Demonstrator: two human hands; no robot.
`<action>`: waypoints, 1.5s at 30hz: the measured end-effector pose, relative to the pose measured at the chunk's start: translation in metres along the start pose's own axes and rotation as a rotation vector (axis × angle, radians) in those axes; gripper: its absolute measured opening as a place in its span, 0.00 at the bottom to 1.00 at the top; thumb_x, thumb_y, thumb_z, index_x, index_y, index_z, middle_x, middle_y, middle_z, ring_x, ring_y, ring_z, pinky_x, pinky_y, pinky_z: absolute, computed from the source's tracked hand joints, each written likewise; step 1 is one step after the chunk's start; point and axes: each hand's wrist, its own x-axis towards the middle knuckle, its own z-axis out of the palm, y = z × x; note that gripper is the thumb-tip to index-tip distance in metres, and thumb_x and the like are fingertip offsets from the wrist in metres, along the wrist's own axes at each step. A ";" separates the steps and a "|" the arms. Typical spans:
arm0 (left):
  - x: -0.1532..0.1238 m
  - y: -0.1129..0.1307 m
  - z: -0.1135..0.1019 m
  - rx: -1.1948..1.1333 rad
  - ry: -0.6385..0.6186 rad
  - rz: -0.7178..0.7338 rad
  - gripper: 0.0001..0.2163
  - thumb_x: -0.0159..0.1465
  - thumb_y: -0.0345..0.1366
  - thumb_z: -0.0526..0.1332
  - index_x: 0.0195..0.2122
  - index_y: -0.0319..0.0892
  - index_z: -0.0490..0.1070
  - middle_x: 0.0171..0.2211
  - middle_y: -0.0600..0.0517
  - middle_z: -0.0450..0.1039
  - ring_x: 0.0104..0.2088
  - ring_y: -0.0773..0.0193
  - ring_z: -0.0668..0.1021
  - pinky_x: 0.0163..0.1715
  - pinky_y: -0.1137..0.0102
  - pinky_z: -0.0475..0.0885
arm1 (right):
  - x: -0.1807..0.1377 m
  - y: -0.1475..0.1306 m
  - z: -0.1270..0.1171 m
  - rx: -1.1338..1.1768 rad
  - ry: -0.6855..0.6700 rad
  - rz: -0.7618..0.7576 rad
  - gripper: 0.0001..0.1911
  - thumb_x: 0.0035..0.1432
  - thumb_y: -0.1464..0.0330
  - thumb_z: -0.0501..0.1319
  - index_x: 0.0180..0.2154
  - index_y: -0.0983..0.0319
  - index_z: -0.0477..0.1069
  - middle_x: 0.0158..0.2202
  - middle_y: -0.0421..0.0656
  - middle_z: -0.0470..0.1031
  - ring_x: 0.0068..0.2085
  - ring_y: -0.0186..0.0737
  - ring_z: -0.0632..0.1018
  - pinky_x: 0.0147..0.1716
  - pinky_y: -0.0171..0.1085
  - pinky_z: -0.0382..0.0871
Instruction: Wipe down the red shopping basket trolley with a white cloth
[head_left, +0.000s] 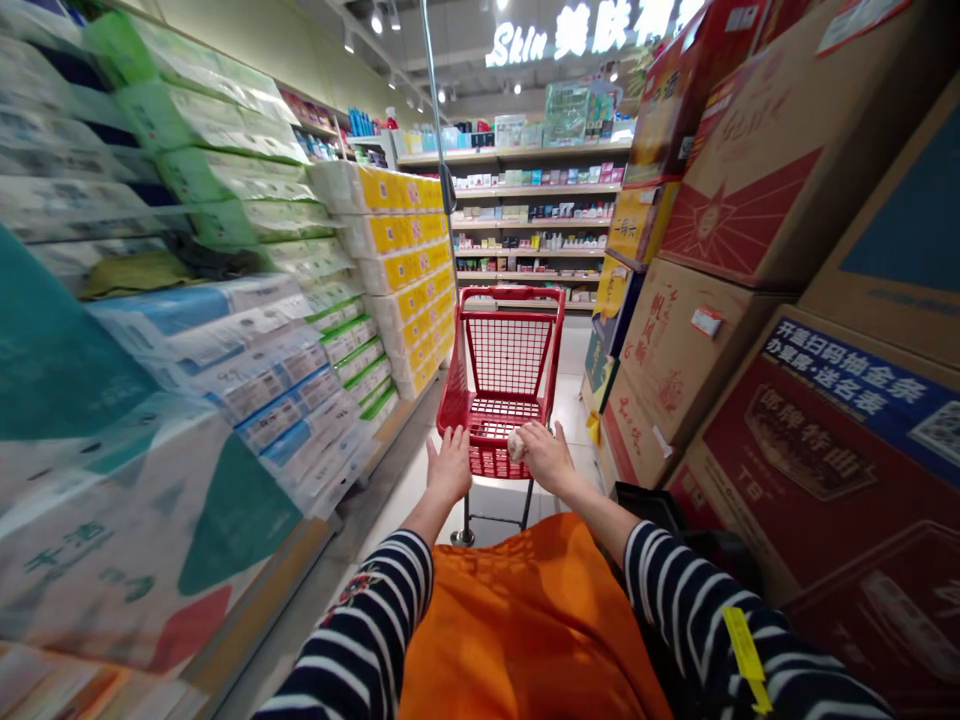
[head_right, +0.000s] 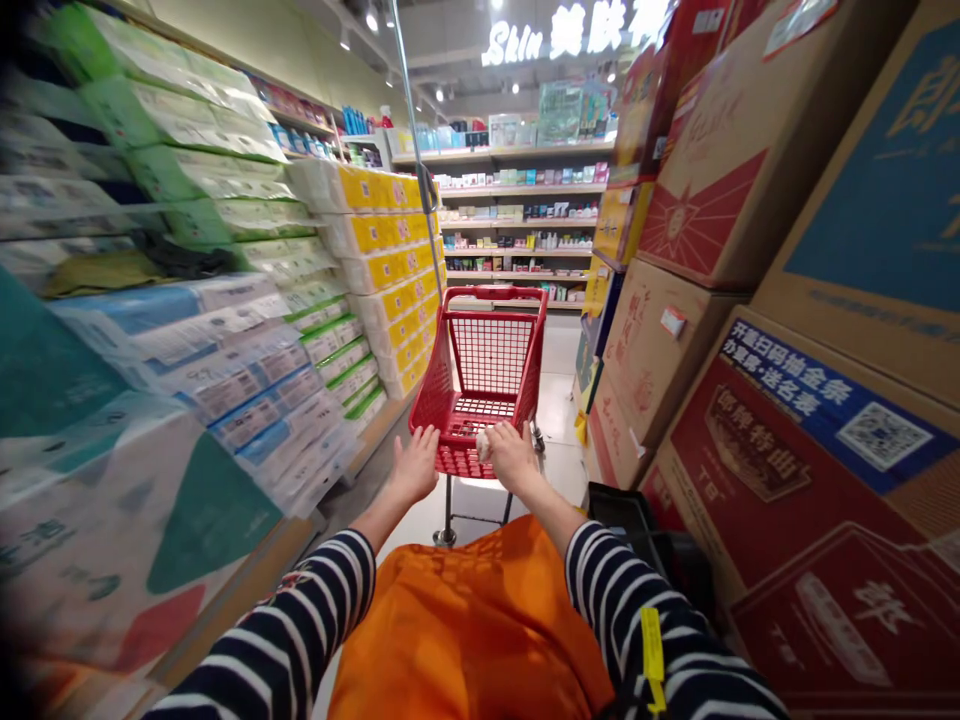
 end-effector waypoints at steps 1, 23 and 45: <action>0.000 -0.001 0.000 0.000 -0.002 0.008 0.32 0.55 0.29 0.49 0.63 0.38 0.45 0.65 0.45 0.44 0.64 0.52 0.48 0.59 0.45 0.45 | 0.001 -0.001 0.001 -0.003 0.012 0.018 0.17 0.61 0.71 0.48 0.50 0.59 0.65 0.53 0.48 0.68 0.58 0.47 0.62 0.57 0.56 0.41; -0.008 -0.037 0.006 -0.100 -0.068 -0.062 0.33 0.56 0.29 0.51 0.63 0.37 0.39 0.65 0.44 0.38 0.64 0.58 0.45 0.59 0.48 0.47 | 0.039 -0.080 0.034 -0.055 -0.010 -0.105 0.18 0.63 0.71 0.45 0.53 0.63 0.61 0.52 0.51 0.67 0.55 0.47 0.64 0.56 0.55 0.45; -0.066 -0.019 0.069 -0.082 -0.053 -0.171 0.35 0.53 0.30 0.52 0.63 0.33 0.41 0.65 0.43 0.37 0.64 0.56 0.46 0.59 0.49 0.47 | 0.005 -0.045 0.100 -0.162 0.360 -0.659 0.17 0.63 0.72 0.50 0.53 0.61 0.65 0.55 0.45 0.66 0.59 0.43 0.61 0.60 0.53 0.42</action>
